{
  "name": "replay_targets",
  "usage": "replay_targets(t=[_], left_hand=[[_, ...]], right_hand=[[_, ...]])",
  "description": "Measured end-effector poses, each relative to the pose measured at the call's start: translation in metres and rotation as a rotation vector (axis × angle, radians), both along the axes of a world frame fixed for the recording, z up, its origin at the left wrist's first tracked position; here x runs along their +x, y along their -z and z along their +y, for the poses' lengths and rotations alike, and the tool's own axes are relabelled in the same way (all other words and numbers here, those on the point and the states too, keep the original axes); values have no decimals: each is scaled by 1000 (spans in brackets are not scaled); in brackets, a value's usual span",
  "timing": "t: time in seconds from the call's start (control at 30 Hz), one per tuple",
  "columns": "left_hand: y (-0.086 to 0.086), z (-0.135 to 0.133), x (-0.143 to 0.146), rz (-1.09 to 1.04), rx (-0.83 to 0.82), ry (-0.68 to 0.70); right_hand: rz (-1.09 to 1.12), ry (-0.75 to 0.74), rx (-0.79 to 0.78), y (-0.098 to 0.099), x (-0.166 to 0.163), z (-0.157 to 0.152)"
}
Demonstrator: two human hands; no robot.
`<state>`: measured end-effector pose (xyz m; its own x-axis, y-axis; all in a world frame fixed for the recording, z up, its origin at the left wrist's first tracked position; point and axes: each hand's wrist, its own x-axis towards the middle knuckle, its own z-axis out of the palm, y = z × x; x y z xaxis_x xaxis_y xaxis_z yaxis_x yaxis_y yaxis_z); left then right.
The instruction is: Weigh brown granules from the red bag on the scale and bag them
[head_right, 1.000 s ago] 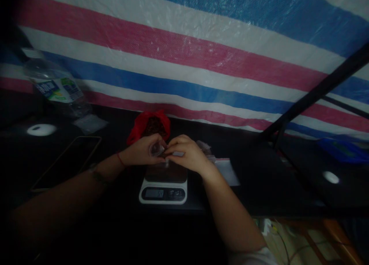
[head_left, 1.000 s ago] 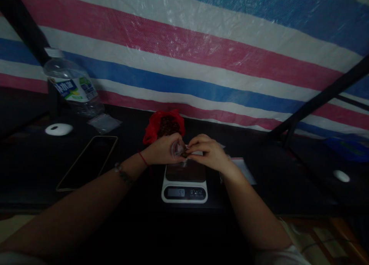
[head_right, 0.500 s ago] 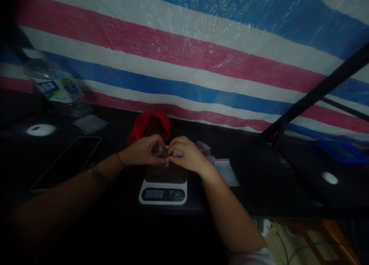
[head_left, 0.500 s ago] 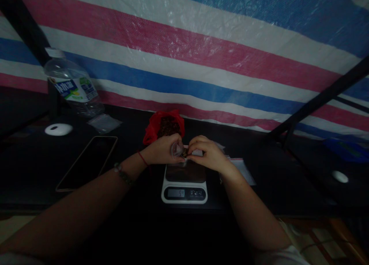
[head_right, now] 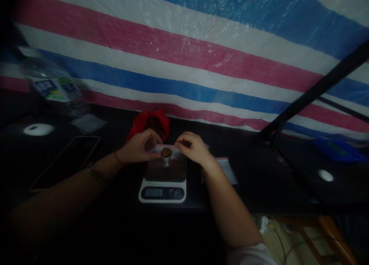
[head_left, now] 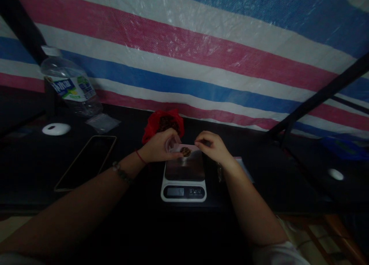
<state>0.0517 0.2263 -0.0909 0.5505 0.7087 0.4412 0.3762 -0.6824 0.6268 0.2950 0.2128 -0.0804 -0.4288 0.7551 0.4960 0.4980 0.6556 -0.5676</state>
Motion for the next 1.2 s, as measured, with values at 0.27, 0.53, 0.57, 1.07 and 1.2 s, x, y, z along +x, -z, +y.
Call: replay_targets(t=[0.27,0.53,0.57,1.07,1.2], left_hand=[[-3,13,-23,-165,326,-353],[-12,20,-12,78,334,-439],[-13,19,-11,99,334,-429],[-5,22,-12,120,333,-263],[-6,20,-12,56,267,-285]], right_hand=[[171,184,9,13,4,11],[-59,-62,103,-32,-40,10],[-116,-93,104,-36,-48,14],[-311,-97,22,-42,-84,42],[10,-38,64,-45,-54,36]])
